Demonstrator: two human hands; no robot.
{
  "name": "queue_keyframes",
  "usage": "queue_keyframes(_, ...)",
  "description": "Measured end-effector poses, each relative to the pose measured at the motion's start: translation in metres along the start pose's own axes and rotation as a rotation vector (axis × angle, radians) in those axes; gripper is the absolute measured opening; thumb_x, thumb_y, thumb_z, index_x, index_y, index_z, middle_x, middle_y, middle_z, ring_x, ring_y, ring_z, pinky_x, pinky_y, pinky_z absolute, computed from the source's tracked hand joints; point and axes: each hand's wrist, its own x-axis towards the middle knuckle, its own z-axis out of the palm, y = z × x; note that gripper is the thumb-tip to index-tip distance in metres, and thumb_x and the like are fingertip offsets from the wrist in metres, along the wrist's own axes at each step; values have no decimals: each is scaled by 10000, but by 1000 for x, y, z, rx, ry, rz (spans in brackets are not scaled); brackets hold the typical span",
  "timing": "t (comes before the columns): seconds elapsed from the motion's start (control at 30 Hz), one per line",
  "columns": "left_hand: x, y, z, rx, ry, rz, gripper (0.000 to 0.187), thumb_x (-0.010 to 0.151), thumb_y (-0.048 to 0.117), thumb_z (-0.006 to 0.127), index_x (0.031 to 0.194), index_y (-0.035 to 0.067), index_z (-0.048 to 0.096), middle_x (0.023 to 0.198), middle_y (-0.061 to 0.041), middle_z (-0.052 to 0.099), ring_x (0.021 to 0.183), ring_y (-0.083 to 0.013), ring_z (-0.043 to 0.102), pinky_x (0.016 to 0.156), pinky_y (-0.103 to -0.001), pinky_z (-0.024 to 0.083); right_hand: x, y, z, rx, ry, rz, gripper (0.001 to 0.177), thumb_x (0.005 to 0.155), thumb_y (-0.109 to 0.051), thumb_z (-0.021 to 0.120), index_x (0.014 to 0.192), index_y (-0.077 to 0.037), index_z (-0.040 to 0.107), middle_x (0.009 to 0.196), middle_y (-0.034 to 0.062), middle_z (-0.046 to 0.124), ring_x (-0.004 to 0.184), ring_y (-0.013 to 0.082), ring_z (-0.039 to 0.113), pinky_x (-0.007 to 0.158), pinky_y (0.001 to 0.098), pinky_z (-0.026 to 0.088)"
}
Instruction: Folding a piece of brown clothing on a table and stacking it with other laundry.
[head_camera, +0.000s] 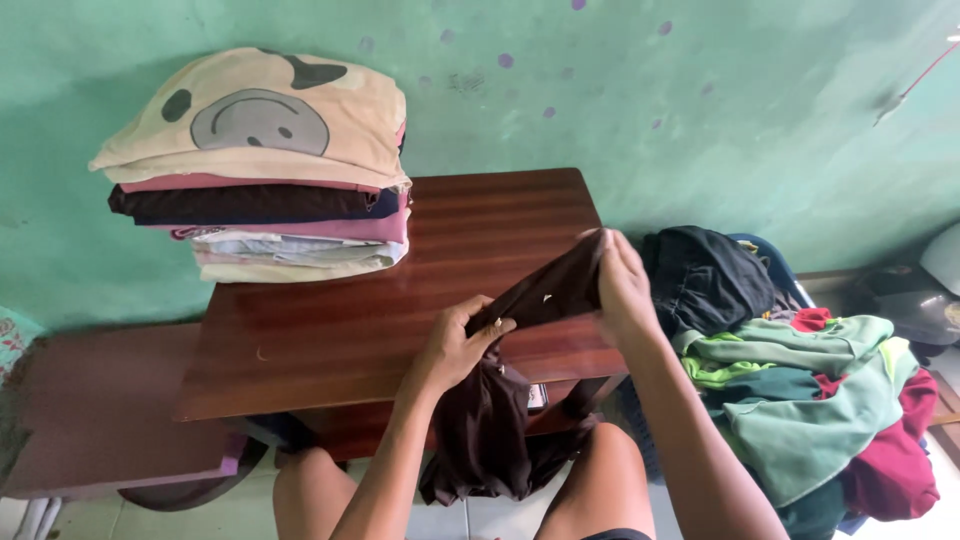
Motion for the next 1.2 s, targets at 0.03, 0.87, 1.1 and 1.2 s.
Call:
queue_keyframes(0.03,-1,7,-1,0,-1,6,381,896,371,754,1037,17,739,835,-55,765,777,-114,675,721,-325,553,0,-8,4,-1,1,-6,324,1126,-292,427,1072,-86,672,901,-7,646,763,58,600,683,246,520)
queue_keyframes(0.87,-52,14,-21,332,-194,50,363,904,338,758,1102,49,664,896,-106,729,839,-220,704,773,-363,523,12,-170,52,197,-135,-172,221,1130,-139,460,1317,-171,573,1155,50,710,892,206,709,713,368,606)
queue_keyframes(1.1,-28,62,-72,332,294,120,261,1087,232,552,1066,-14,636,864,-235,670,815,-330,680,698,-429,511,60,-116,-27,-12,89,-250,190,1150,-188,519,1299,-116,613,1209,43,704,1076,163,706,903,342,632)
queue_keyframes(1.2,-31,78,-87,422,367,220,303,1066,294,573,1087,8,672,951,-224,737,921,-328,729,753,-422,543,75,-80,-66,-60,199,-252,126,1150,-158,536,1239,-89,592,1145,57,685,985,152,677,848,334,598)
